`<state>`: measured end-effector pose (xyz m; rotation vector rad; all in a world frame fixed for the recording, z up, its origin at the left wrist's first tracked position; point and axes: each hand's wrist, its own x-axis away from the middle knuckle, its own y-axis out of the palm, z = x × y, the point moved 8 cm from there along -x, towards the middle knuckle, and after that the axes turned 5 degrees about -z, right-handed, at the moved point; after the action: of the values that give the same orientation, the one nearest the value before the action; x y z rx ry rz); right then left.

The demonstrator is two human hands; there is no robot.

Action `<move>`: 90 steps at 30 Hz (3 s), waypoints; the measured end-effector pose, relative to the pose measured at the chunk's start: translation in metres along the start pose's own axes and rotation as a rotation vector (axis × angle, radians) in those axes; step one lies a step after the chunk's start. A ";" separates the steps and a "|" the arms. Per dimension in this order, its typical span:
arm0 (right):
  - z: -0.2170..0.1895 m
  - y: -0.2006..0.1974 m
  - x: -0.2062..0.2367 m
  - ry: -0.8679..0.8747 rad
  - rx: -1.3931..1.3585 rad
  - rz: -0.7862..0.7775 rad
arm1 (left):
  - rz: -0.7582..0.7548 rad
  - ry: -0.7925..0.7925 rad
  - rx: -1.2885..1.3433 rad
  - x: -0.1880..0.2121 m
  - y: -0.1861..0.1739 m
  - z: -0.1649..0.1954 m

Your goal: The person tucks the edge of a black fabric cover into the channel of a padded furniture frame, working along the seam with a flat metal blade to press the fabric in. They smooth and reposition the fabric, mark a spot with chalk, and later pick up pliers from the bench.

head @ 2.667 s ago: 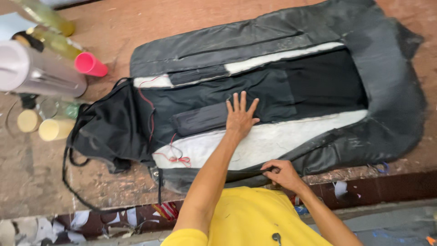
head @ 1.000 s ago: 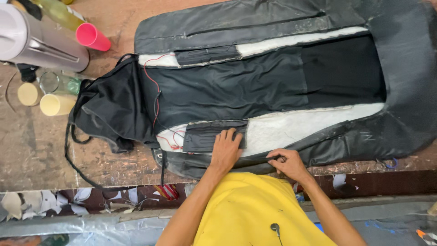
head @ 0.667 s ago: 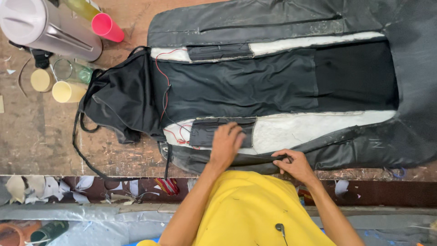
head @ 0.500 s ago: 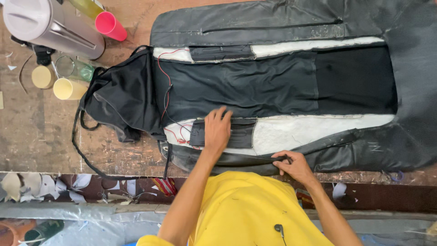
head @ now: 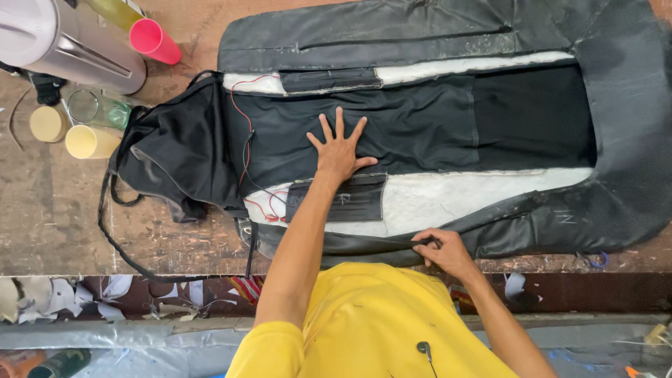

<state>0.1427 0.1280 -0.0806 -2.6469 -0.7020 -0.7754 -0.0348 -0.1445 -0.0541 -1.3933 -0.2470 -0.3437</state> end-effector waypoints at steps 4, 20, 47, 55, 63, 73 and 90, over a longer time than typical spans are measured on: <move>0.004 0.001 0.000 0.033 -0.007 -0.005 | -0.077 -0.054 0.043 -0.015 -0.014 -0.006; -0.058 -0.039 0.044 -0.191 0.100 0.350 | 0.400 0.128 -0.073 0.035 -0.017 0.050; -0.009 -0.080 0.102 -0.020 0.288 0.635 | 0.242 0.110 0.010 0.107 0.051 0.070; 0.079 -0.124 0.189 0.120 -0.109 0.922 | 0.155 0.080 -0.048 0.104 0.040 0.082; 0.111 -0.300 0.225 0.044 -0.287 1.266 | 0.228 -0.008 -0.093 0.101 0.032 0.112; 0.123 -0.523 0.159 -0.134 0.239 1.186 | 0.372 -0.167 -0.104 0.096 0.052 0.171; 0.109 -0.622 0.059 -0.135 0.147 1.004 | 0.332 -0.243 -0.027 0.088 0.039 0.171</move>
<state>-0.0964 0.7149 -0.0493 -2.4499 0.5312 -0.2319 0.0666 0.0213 -0.0293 -1.4749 -0.2055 0.0985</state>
